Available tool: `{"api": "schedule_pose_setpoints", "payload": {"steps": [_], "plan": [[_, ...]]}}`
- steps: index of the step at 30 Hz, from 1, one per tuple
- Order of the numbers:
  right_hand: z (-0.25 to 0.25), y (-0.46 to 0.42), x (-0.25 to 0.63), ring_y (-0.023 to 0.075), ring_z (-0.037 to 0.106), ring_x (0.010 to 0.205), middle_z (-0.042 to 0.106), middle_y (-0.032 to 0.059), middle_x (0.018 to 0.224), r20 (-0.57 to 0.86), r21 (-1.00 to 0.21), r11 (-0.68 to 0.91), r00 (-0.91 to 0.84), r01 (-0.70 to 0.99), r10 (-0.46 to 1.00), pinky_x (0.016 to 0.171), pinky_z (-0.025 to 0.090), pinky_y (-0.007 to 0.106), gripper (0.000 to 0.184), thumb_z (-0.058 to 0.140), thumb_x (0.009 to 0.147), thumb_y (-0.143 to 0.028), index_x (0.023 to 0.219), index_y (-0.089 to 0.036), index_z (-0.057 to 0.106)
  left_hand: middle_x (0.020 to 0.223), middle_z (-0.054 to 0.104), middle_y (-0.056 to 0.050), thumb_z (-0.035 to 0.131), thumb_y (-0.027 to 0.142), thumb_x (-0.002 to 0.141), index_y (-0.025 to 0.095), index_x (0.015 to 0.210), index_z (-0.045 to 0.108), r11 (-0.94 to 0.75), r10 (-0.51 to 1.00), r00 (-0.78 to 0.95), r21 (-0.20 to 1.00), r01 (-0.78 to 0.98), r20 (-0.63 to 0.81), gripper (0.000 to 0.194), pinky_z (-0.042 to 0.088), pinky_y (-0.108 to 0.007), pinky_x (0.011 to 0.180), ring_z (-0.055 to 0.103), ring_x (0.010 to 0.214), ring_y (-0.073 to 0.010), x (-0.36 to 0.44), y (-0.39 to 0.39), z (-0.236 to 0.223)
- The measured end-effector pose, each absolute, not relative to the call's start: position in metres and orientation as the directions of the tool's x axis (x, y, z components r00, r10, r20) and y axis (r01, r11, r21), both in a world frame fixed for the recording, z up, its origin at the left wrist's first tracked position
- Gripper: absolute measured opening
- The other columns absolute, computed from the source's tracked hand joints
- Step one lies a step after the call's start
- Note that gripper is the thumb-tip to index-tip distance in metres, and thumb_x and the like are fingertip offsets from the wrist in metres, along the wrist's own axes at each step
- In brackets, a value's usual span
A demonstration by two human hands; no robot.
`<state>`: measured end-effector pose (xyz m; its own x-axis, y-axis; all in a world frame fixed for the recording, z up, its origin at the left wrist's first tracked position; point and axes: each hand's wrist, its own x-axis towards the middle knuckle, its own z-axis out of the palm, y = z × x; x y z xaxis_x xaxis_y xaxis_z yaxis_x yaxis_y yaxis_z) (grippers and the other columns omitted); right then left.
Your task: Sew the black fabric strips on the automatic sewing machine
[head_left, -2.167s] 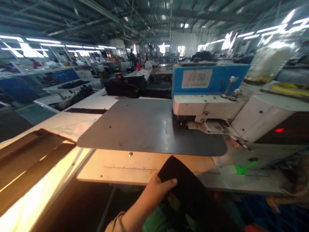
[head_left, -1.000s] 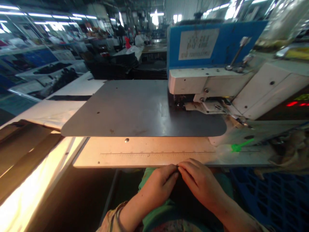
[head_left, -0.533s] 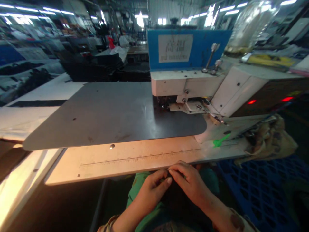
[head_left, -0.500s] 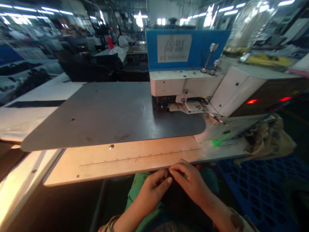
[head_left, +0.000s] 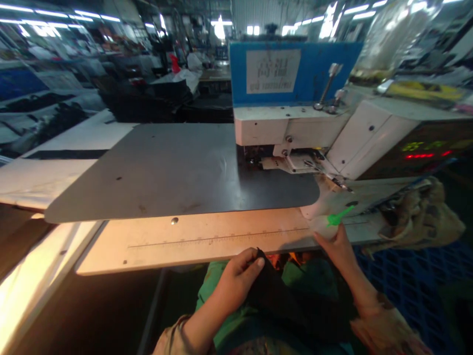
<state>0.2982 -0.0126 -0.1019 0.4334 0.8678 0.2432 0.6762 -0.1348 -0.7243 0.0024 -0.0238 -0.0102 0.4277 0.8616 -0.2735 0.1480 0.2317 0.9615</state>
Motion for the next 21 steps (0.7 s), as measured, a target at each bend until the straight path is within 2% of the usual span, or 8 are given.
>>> {"api": "schedule_pose_setpoints", "payload": {"steps": [3,5,7,9,11,15,21], "plan": [[-0.098,-0.008,0.289,0.0268,0.055,0.09,0.055,0.0143,0.101,0.181,-0.712,-0.203,0.455,0.673,0.872,0.074,0.047,0.04,0.069,0.063,0.064,-0.049,0.118,-0.012,0.041,0.061,0.037,0.002,0.045,0.044,0.078,0.015,0.067,0.045,0.221,0.874,0.404,0.961,0.163,-0.27,0.031,0.028,-0.024,0.056,0.036,0.06,-0.0104,0.0,-0.025,-0.007],[-0.089,-0.013,0.28,0.0279,0.051,0.098,0.052,0.0145,0.107,0.258,-0.646,-0.068,0.301,0.761,0.918,0.082,0.044,0.043,0.061,0.06,0.068,-0.044,0.118,-0.014,0.041,0.061,0.037,0.003,0.046,0.045,0.077,0.015,0.067,0.045,0.226,0.882,0.386,0.961,0.161,-0.272,0.031,0.029,-0.024,0.056,0.035,0.06,-0.0103,-0.003,-0.025,-0.006],[-0.075,-0.022,0.269,0.0275,0.045,0.107,0.047,0.0132,0.114,0.315,-0.533,0.115,0.07,0.838,0.946,0.091,0.038,0.044,0.054,0.057,0.072,-0.036,0.12,-0.017,0.039,0.061,0.036,0.003,0.046,0.044,0.077,0.015,0.066,0.044,0.232,0.886,0.373,0.96,0.154,-0.274,0.031,0.029,-0.024,0.056,0.035,0.06,-0.0101,-0.006,-0.025,-0.006],[-0.058,-0.032,0.257,0.026,0.041,0.112,0.044,0.0112,0.118,0.288,-0.432,0.224,-0.102,0.873,0.952,0.096,0.035,0.044,0.052,0.054,0.074,-0.026,0.123,-0.021,0.037,0.061,0.035,0.003,0.046,0.045,0.077,0.015,0.066,0.043,0.242,0.886,0.372,0.96,0.143,-0.279,0.032,0.028,-0.023,0.055,0.034,0.059,-0.0095,-0.007,-0.024,-0.007],[-0.041,-0.038,0.247,0.025,0.04,0.113,0.041,0.0099,0.12,0.234,-0.366,0.267,-0.19,0.891,0.953,0.097,0.034,0.044,0.054,0.051,0.075,-0.018,0.125,-0.023,0.034,0.06,0.035,0.004,0.046,0.046,0.077,0.015,0.066,0.043,0.255,0.882,0.374,0.958,0.128,-0.285,0.032,0.027,-0.023,0.054,0.033,0.058,-0.009,-0.006,-0.022,-0.008],[-0.02,-0.038,0.238,0.026,0.041,0.112,0.042,0.0096,0.119,0.221,-0.278,0.347,-0.292,0.896,0.93,0.096,0.036,0.046,0.057,0.048,0.072,-0.011,0.126,-0.025,0.034,0.059,0.034,0.004,0.047,0.048,0.076,0.015,0.065,0.043,0.248,0.886,0.373,0.961,0.124,-0.276,0.035,0.026,-0.023,0.053,0.032,0.057,-0.0087,-0.005,-0.021,-0.008],[-0.008,-0.029,0.237,0.0267,0.042,0.107,0.043,0.0102,0.115,0.226,-0.167,0.407,-0.366,0.898,0.903,0.091,0.04,0.044,0.052,0.047,0.074,-0.014,0.124,-0.023,0.038,0.058,0.031,0.005,0.047,0.045,0.076,0.016,0.063,0.039,0.244,0.894,0.348,0.959,0.146,-0.281,0.033,0.026,-0.022,0.052,0.031,0.056,-0.0085,-0.007,-0.021,-0.009]]}}
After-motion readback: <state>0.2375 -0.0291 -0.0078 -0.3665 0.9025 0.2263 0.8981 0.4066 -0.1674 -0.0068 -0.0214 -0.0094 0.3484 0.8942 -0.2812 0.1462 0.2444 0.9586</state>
